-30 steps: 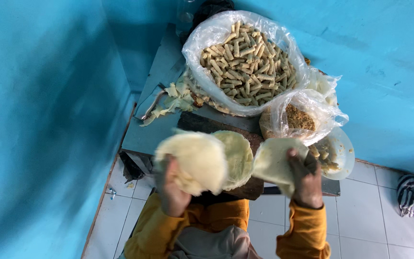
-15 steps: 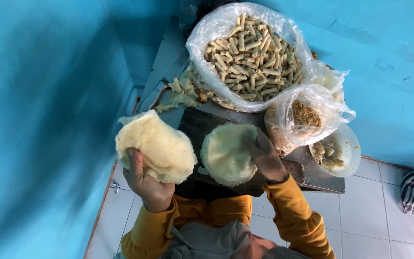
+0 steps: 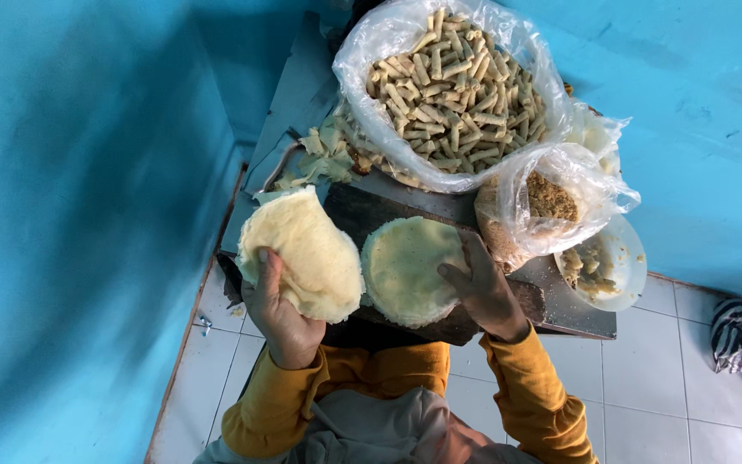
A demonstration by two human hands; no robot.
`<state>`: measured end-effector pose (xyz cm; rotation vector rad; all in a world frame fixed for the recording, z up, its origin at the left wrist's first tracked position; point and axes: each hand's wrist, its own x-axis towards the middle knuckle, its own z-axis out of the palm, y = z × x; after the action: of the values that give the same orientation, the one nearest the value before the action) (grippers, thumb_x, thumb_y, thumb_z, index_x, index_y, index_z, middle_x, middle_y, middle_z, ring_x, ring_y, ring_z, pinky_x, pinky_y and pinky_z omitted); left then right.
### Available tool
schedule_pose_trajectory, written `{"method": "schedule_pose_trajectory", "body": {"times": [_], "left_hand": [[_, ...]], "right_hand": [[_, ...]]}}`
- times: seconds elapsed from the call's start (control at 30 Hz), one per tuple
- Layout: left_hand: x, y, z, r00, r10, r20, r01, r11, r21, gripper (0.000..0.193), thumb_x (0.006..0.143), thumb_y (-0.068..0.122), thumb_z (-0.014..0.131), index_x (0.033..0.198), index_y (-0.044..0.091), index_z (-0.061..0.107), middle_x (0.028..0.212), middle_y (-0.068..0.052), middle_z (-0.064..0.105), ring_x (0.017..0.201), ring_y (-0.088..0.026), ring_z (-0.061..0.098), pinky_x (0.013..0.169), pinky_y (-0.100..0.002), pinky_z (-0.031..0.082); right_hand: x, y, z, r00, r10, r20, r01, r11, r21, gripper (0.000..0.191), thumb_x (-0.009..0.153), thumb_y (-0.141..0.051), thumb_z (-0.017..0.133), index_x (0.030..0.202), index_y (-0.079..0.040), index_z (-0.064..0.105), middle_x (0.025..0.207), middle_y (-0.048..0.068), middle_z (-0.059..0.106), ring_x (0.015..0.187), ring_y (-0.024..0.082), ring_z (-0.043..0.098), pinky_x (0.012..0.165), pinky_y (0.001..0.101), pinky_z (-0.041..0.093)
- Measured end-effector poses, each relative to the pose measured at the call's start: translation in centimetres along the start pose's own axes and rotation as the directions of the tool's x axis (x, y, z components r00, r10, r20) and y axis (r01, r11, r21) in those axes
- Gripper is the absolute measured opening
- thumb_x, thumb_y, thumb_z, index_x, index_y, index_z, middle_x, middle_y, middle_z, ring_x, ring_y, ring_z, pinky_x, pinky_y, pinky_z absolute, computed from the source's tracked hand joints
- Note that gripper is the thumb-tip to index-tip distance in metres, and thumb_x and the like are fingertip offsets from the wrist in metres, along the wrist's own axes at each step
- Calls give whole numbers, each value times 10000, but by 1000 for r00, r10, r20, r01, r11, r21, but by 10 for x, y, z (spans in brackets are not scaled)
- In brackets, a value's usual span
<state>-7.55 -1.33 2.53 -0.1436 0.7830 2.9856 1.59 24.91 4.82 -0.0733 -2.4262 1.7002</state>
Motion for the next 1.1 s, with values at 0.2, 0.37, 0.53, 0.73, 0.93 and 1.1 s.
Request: {"method": "schedule_pose_trajectory", "body": {"times": [0.2,0.37,0.53,0.73,0.93,1.1], "left_hand": [[-2,-4,-2,1000,18,18,-18,1000,3,475,1014,326,679,1357,13,579,1252,-101,673,1117,-233,694,931,-404,605],[1,-10,-3,997,63,45,-65,996,53,464,1028,275,737,1350,-15,569,1224,-96,667,1106,-231,684,936,-424,598],[-8,-48,-5,966,-176,189,182,983,-15,638,971,371,673,1444,-6,469,1317,-118,624,1126,-208,711,928,-421,620],[-29,-79,-15,845,-347,407,481,827,-293,581,1123,391,456,1517,-33,404,1395,-179,563,1095,-253,672,870,-395,602],[-34,-67,2,824,-360,437,454,882,-128,497,1062,364,511,1400,5,450,1321,-128,644,1150,-219,677,961,-386,597],[-37,-63,10,787,-311,533,255,950,178,492,967,70,693,1415,17,496,1213,-98,660,1033,-172,678,891,-333,581]], "right_hand": [[-7,-28,1,927,364,-91,-366,930,-9,610,880,-19,648,1435,-20,394,1246,176,651,764,202,727,489,288,607],[-22,-41,-4,941,233,-247,-326,825,-462,569,930,-73,671,1447,-68,433,1086,121,689,624,178,720,455,299,570],[-35,-60,32,941,-264,-211,147,881,-450,299,958,-17,690,1241,-67,608,1051,93,693,811,149,745,598,248,620],[-27,-86,71,844,-532,66,471,677,-566,130,836,-28,764,935,-42,681,1024,111,696,933,265,687,690,323,594],[-13,-75,53,950,-307,47,311,934,-175,82,945,-41,710,1002,17,699,1040,87,701,811,126,703,610,228,625],[-16,-66,39,997,14,75,-18,998,53,133,944,29,606,1019,40,716,1012,84,689,734,110,678,595,241,592]]}}
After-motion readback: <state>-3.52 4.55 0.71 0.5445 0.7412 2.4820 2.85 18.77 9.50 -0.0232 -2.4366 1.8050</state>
